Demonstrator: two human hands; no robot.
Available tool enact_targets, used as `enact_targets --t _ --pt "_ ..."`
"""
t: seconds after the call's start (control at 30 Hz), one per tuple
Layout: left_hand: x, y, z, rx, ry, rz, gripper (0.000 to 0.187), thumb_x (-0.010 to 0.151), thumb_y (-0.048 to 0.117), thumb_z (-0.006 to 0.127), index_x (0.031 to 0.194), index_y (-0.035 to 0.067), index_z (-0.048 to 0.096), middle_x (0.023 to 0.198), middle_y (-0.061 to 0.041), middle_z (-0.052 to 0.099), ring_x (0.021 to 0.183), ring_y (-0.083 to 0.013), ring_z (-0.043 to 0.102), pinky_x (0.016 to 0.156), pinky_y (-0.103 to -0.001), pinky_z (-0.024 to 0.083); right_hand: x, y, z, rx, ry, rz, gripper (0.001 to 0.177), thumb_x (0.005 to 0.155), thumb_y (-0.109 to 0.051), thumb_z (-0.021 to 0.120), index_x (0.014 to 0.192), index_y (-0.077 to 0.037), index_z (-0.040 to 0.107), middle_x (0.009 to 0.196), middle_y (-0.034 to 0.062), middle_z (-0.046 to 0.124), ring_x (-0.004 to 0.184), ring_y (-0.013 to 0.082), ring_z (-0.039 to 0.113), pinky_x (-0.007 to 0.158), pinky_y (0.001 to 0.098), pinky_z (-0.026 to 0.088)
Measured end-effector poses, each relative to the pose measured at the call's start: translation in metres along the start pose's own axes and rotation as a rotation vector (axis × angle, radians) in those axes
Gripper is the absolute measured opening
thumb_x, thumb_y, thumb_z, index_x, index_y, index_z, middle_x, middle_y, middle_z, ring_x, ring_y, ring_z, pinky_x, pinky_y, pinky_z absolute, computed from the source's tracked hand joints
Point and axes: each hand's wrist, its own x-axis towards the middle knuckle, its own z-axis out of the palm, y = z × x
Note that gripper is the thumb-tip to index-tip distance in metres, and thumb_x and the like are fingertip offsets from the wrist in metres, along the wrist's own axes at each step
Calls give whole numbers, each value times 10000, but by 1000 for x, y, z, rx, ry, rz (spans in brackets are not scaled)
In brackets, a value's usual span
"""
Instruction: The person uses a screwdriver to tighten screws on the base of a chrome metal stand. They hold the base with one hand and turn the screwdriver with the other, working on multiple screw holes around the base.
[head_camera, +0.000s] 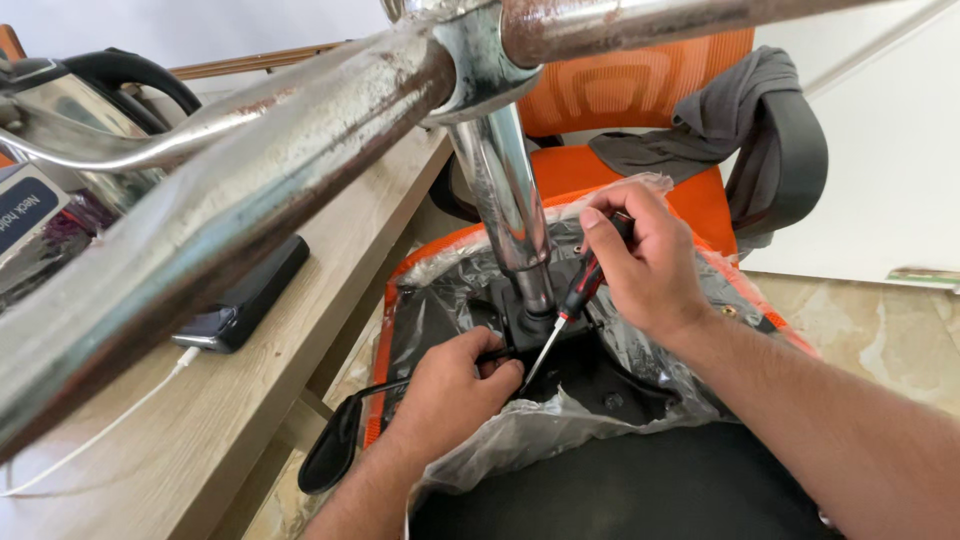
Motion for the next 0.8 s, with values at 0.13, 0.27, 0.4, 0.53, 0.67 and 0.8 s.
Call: enact_targets --t 0.13,0.27,0.4,0.53,0.67,0.8 --pt "-1 -8 3 40 45 92 309 801 286 727 994 45 727 747 -104 732 699 -230 721 694 -364 569 -4 0 0 -75 35 47 153 1051 -184 629 1062 -31 627 786 -18 586 682 32 511 588 219 424" --pt "-1 -12 11 69 90 85 322 777 292 729 1001 60 730 770 -120 742 719 -250 737 707 -371 577 -8 3 1 -60 47 18 163 1049 -194 636 1049 -30 634 788 -27 573 678 28 507 585 222 423" --pt "-5 -20 15 68 142 78 334 772 296 723 1021 73 735 773 -130 743 724 -258 743 710 -383 585 -18 -4 7 -132 25 -6 165 1033 -197 647 1038 -32 656 788 -20 571 659 32 513 566 226 422" --pt "-9 -17 17 70 207 111 345 781 310 735 1023 64 729 801 -130 734 738 -268 725 712 -389 570 -20 -17 8 -106 7 -53 154 1032 -175 637 1045 -23 655 836 -17 625 704 39 569 606 222 477" --pt "-11 1 26 39 289 45 348 756 287 748 1010 52 712 808 -123 707 721 -277 705 681 -402 556 -14 -19 3 -13 -40 182 148 1002 -169 637 1023 -24 658 764 -6 628 657 45 600 561 230 504" --pt "-8 11 23 60 217 -101 302 756 277 740 972 68 711 799 -96 688 715 -253 702 667 -413 543 -9 -20 -1 -1 -74 195 148 1003 -163 634 1022 -18 659 784 0 651 668 51 630 566 233 524"
